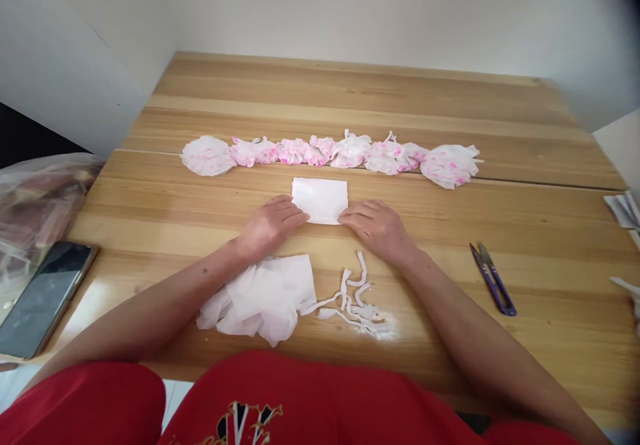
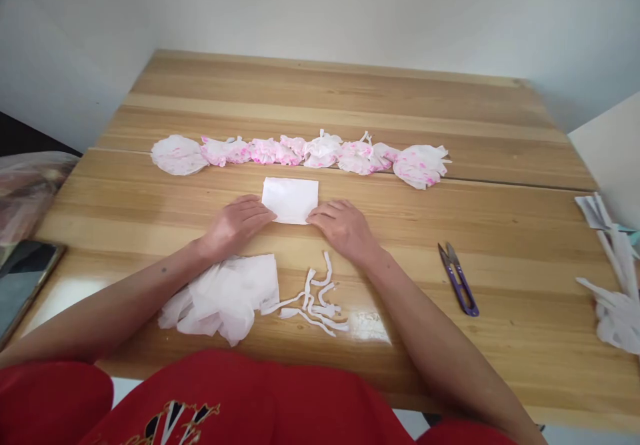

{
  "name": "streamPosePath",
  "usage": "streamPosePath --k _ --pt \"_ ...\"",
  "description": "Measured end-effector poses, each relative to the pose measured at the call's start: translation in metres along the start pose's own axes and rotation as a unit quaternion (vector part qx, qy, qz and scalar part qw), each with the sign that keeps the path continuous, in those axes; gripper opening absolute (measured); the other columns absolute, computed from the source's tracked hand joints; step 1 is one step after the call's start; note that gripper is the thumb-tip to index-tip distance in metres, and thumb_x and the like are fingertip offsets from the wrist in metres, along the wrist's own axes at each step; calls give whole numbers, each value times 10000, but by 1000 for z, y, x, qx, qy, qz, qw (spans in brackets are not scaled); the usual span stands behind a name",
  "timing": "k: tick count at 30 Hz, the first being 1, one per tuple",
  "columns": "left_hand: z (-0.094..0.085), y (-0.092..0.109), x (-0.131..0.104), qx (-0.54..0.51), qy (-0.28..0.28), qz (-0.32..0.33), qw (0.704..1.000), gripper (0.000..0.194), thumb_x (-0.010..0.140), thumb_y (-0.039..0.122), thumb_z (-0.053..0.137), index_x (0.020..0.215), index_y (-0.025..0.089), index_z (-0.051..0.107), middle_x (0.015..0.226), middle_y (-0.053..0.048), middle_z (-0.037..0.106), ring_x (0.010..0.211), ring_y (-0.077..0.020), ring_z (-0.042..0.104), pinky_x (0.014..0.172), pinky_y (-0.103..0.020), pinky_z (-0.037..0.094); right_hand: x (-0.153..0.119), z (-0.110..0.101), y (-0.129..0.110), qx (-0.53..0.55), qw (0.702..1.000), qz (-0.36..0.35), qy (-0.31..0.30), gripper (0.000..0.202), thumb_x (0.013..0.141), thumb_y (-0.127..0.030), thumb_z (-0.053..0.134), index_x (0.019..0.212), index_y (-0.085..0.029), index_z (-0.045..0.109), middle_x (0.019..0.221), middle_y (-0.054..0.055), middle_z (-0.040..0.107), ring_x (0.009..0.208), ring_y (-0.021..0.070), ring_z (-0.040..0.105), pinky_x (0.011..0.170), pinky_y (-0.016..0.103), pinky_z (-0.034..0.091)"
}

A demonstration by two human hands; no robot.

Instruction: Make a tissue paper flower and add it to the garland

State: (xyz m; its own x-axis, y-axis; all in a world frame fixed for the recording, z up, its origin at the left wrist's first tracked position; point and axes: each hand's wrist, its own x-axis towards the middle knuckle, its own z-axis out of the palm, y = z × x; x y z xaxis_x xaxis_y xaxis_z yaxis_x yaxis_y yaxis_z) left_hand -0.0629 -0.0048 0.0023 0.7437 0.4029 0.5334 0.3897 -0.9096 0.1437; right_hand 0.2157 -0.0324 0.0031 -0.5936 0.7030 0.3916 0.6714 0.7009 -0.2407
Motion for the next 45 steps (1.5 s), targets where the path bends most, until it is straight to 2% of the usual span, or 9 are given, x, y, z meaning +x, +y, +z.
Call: streamPosePath --k 5,7,17,24,28,34,45 --pt "2 -2 0 -39 -22 -75 996 206 960 220 479 892 172 667 886 -86 695 888 -186 603 831 -351 468 0 -1 -1 31 999 29 -9 222 964 -253 507 926 -252 726 1004 28 753 911 184 643 799 347 429" --pt "1 -3 0 -53 -28 -87 994 220 959 233 482 842 179 661 861 -77 684 879 -185 594 817 -348 465 0 -2 -1 39 998 38 -12 230 965 -270 507 906 -258 728 994 26 755 903 185 648 799 352 437" --pt "-9 -1 6 -62 -75 -76 992 256 955 216 472 769 186 646 876 -53 696 858 -166 604 878 -358 471 1 -6 -4 38 997 39 -51 228 969 -250 499 901 -258 717 1034 10 753 935 185 651 810 359 436" --pt "-13 -2 6 -108 -82 -88 987 187 940 303 537 948 175 673 981 -84 709 917 -188 633 876 -360 491 -1 -10 -9 25 997 38 -54 180 941 -340 560 977 -253 713 1055 21 748 951 206 652 819 364 449" --pt "-10 -2 3 -87 -67 -64 992 159 941 248 528 988 164 655 984 -85 703 941 -188 628 900 -369 494 0 -11 -13 8 998 29 -48 161 941 -267 556 967 -239 712 1041 26 750 928 197 654 811 356 447" --pt "-8 -3 -1 -69 -58 -48 995 216 968 215 450 887 176 647 951 -78 697 912 -183 623 864 -380 508 2 -11 -15 -37 999 -3 -23 166 938 -159 540 912 -213 695 1019 21 753 922 168 652 805 319 440" --pt "-11 1 2 -43 -62 -41 996 161 946 202 501 887 157 644 935 -82 691 906 -187 621 850 -361 513 2 -10 -16 -44 998 -2 -33 147 940 -162 533 915 -191 675 999 41 749 921 187 660 804 337 471"
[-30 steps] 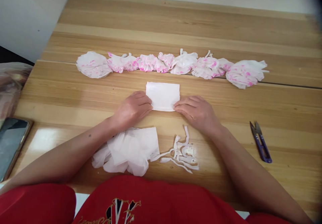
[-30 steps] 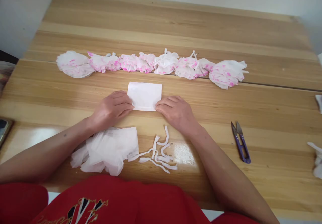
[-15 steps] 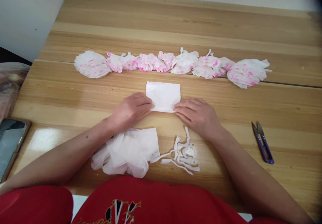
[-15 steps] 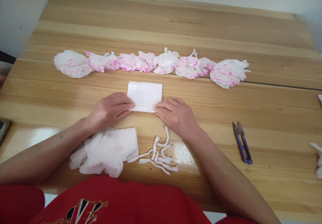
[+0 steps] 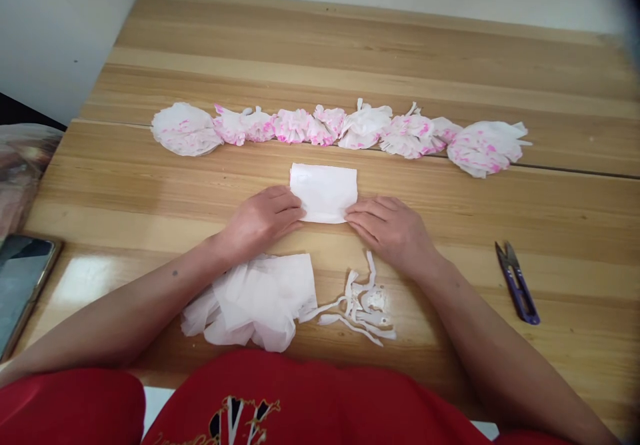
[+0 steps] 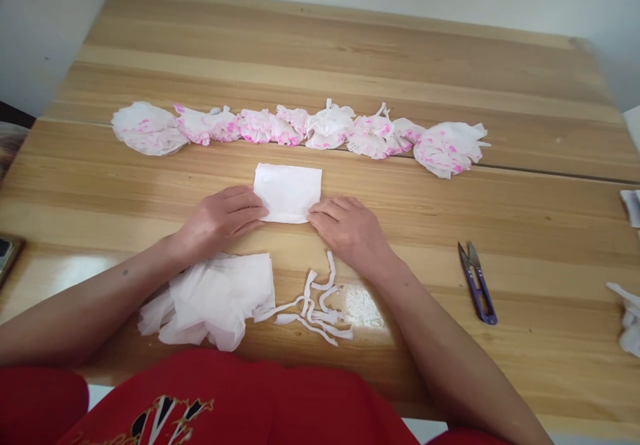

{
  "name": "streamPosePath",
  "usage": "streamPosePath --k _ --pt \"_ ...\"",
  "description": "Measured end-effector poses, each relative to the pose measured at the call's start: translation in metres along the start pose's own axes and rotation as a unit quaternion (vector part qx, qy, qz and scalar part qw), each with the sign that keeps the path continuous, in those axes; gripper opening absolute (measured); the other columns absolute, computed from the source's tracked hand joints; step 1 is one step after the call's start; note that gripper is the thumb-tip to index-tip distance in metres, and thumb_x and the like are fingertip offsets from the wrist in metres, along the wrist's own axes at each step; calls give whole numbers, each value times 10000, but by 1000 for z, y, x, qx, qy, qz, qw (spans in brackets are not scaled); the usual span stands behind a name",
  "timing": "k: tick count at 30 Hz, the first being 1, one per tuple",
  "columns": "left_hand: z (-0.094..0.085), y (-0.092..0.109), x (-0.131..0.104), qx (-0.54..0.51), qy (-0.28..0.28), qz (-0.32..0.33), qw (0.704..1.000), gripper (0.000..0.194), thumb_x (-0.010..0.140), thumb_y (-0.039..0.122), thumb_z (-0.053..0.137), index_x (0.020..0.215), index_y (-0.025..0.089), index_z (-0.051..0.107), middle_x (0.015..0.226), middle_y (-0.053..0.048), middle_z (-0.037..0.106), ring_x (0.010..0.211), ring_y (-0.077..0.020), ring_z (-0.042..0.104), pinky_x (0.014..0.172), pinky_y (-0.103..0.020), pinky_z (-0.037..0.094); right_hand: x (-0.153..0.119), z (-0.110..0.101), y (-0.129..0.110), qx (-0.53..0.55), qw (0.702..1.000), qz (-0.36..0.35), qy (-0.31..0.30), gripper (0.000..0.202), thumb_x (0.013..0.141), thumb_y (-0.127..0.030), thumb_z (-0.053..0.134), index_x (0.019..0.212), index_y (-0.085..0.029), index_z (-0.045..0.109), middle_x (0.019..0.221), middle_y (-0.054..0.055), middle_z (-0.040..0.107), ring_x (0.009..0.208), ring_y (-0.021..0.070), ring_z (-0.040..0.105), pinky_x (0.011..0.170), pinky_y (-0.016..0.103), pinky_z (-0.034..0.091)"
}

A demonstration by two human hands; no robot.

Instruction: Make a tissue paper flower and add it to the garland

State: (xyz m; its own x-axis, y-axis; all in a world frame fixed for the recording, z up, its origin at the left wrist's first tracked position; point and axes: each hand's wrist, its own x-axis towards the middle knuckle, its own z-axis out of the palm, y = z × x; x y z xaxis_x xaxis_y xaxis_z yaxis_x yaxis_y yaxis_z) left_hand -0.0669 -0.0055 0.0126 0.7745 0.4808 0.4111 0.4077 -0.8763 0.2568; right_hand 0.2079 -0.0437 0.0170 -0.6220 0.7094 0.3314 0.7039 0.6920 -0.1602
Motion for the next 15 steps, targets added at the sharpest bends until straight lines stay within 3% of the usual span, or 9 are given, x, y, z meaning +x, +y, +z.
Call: streamPosePath --k 5,9,15 --pt "2 0 0 -4 13 0 1000 170 933 134 491 872 134 649 923 -97 705 894 -190 631 837 -353 520 0 2 1 38 999 8 23 118 917 -152 557 921 -199 665 984 47 752 925 196 674 805 347 493" --pt "-1 4 4 -44 55 -37 997 148 928 165 525 883 137 663 926 -99 726 891 -189 655 833 -339 521 3 -2 0 108 990 60 61 137 904 -154 560 975 -221 656 973 47 752 909 196 687 825 357 517" --pt "-43 34 17 -186 74 -158 967 113 918 222 574 906 183 679 818 -31 723 760 -139 661 698 -257 505 3 -41 -13 236 945 192 119 96 898 -262 592 957 -270 667 870 12 737 761 176 686 696 313 534"
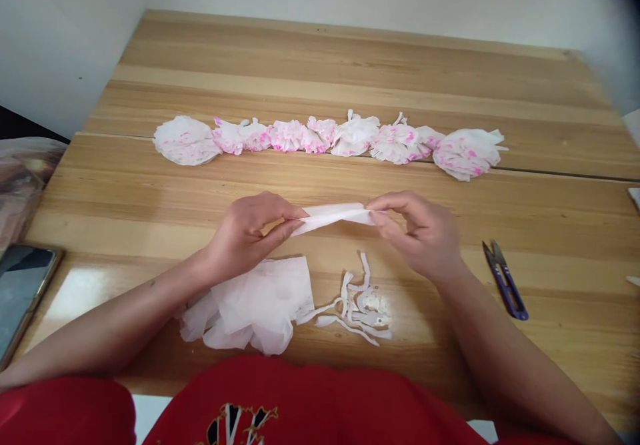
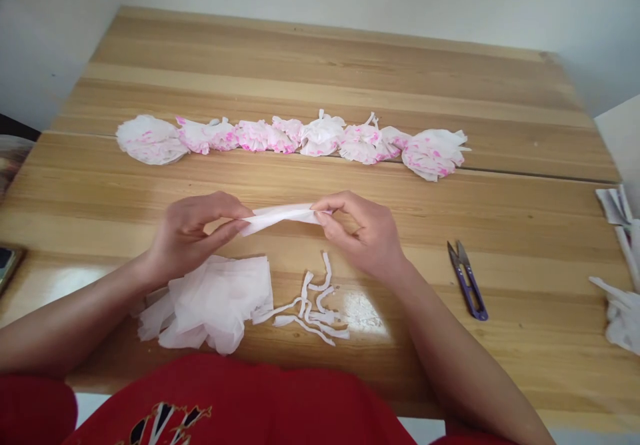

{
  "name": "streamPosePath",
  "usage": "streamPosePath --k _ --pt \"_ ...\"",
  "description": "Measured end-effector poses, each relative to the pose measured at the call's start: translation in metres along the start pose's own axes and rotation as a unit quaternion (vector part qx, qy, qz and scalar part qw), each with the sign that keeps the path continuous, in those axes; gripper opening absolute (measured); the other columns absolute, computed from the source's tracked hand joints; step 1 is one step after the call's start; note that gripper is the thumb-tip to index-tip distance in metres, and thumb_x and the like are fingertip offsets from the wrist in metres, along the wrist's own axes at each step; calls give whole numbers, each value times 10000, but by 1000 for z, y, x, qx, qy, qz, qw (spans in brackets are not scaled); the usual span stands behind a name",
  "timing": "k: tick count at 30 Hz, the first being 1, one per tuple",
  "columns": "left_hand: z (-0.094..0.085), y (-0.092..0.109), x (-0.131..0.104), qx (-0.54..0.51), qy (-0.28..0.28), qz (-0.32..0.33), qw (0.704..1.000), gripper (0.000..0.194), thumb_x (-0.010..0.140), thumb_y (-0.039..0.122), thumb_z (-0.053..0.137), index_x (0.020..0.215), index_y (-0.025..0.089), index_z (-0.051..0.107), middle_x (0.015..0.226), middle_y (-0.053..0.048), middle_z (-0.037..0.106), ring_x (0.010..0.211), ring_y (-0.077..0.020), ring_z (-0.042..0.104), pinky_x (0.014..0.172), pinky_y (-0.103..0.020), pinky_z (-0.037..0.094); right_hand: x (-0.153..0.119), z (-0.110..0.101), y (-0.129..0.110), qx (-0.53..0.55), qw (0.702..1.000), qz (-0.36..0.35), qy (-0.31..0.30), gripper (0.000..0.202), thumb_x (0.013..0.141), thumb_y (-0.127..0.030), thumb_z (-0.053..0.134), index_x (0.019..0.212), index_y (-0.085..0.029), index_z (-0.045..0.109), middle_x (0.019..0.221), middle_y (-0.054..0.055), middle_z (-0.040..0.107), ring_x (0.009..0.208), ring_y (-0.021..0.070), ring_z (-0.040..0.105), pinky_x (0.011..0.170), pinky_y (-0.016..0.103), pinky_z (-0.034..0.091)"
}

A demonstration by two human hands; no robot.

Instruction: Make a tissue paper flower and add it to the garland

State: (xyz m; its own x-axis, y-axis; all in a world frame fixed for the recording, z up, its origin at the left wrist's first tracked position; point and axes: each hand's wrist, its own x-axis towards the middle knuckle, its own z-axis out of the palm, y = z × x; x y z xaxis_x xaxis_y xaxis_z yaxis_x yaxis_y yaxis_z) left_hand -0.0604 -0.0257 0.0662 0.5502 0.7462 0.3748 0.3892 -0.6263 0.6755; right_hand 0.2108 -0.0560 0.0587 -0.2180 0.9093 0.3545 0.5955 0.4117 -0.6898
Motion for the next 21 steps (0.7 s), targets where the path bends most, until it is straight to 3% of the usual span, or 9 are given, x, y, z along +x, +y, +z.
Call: streamPosePath --k 3,5,7,11,16,21 --pt "-4 4 1 -57 30 -61 996 131 923 265 569 963 205 678 875 -20 723 751 -128 651 682 -246 504 1 -5 -4 72 996 54 6 112 890 -322 610 964 -267 673 843 2 728 699 163 673 646 295 525" --pt "4 -12 2 -37 49 -75 995 151 922 281 559 992 198 664 924 -29 719 797 -142 648 720 -264 506 4 4 5 85 993 86 -1 123 881 -338 622 945 -250 677 833 2 730 694 158 672 616 275 508" --pt "16 -33 4 23 24 -81 996 143 921 248 537 949 185 662 882 -28 715 790 -154 639 739 -282 494 8 18 20 71 991 115 -13 130 876 -320 622 954 -231 675 856 7 743 736 166 685 631 267 502" --pt "31 -63 6 141 -19 -41 989 215 938 234 485 1015 183 680 921 -56 727 863 -197 641 819 -334 475 12 37 41 2 993 110 -45 110 869 -254 611 938 -231 693 887 9 756 789 179 695 702 277 497" --pt "30 -63 8 150 -13 -8 989 281 966 242 437 1048 176 698 942 -78 731 877 -203 644 820 -340 466 12 40 40 -32 997 62 -36 122 889 -257 587 913 -232 704 878 23 750 785 182 679 732 297 498" --pt "31 -64 10 121 -8 1 993 239 933 291 523 983 151 711 954 -99 716 892 -215 630 790 -340 465 12 42 42 -25 999 11 -23 129 901 -262 581 882 -227 703 859 36 735 810 191 670 740 323 506"
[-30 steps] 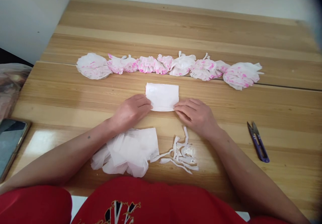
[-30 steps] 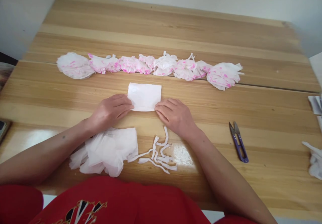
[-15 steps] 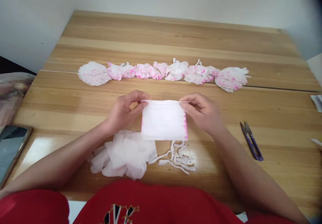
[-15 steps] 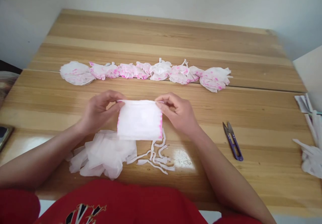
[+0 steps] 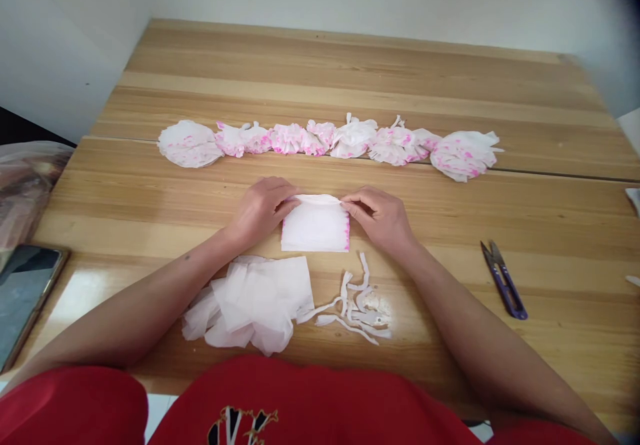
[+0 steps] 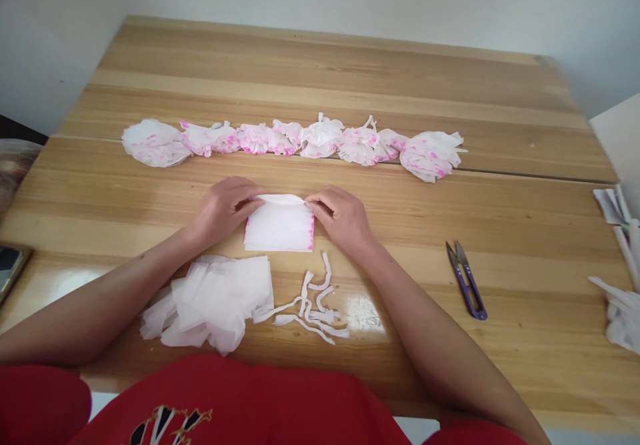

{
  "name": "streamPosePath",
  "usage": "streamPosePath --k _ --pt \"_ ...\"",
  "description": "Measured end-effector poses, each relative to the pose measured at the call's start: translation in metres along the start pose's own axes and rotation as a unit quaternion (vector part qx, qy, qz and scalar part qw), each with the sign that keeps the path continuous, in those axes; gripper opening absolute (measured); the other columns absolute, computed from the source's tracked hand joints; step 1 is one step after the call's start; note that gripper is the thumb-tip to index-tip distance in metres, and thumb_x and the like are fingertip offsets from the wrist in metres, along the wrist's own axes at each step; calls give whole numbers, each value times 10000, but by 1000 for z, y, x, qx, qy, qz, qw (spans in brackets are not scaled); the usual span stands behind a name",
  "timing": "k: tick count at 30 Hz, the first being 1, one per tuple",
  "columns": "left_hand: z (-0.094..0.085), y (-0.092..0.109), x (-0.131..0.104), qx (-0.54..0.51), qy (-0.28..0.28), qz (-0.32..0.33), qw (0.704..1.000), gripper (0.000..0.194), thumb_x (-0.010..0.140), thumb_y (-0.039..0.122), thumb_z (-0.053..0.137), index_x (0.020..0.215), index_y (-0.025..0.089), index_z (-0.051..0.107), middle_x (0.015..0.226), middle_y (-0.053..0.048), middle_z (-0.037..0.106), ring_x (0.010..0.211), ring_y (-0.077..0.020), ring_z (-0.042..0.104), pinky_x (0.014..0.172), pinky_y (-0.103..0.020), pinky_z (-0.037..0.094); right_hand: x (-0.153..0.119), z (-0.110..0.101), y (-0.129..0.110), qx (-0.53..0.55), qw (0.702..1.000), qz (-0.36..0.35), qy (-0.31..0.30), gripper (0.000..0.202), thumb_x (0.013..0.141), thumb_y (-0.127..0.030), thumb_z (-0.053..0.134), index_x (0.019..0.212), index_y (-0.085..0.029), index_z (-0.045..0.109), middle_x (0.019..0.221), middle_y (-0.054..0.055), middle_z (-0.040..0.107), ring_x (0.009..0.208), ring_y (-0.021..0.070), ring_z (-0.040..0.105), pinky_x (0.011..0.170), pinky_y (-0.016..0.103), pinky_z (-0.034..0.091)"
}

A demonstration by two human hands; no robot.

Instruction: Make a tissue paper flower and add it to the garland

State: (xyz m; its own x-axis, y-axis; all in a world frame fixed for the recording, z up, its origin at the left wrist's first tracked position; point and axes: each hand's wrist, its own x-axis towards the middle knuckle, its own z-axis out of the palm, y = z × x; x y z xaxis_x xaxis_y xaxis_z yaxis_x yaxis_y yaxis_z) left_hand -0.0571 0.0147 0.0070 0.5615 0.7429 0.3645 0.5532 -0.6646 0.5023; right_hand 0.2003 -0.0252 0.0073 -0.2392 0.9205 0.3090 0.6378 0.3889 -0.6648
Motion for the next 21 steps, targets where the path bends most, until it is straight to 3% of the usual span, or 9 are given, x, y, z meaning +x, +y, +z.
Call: streamPosePath --k 5,21 --pt "2 -3 1 1 18 -2 1000 226 928 268 528 865 171 723 889 -78 684 848 -194 606 754 -327 451 1 2 1 4 1000 -18 14 131 898 -229 577 886 -231 708 898 42 739 846 194 673 765 338 519" --pt "0 -3 2 111 24 42 993 268 959 235 460 820 168 679 856 -67 704 830 -205 597 769 -365 388 -2 4 3 -154 983 -98 13 191 953 -215 491 930 -231 679 916 66 700 880 207 623 752 337 494"
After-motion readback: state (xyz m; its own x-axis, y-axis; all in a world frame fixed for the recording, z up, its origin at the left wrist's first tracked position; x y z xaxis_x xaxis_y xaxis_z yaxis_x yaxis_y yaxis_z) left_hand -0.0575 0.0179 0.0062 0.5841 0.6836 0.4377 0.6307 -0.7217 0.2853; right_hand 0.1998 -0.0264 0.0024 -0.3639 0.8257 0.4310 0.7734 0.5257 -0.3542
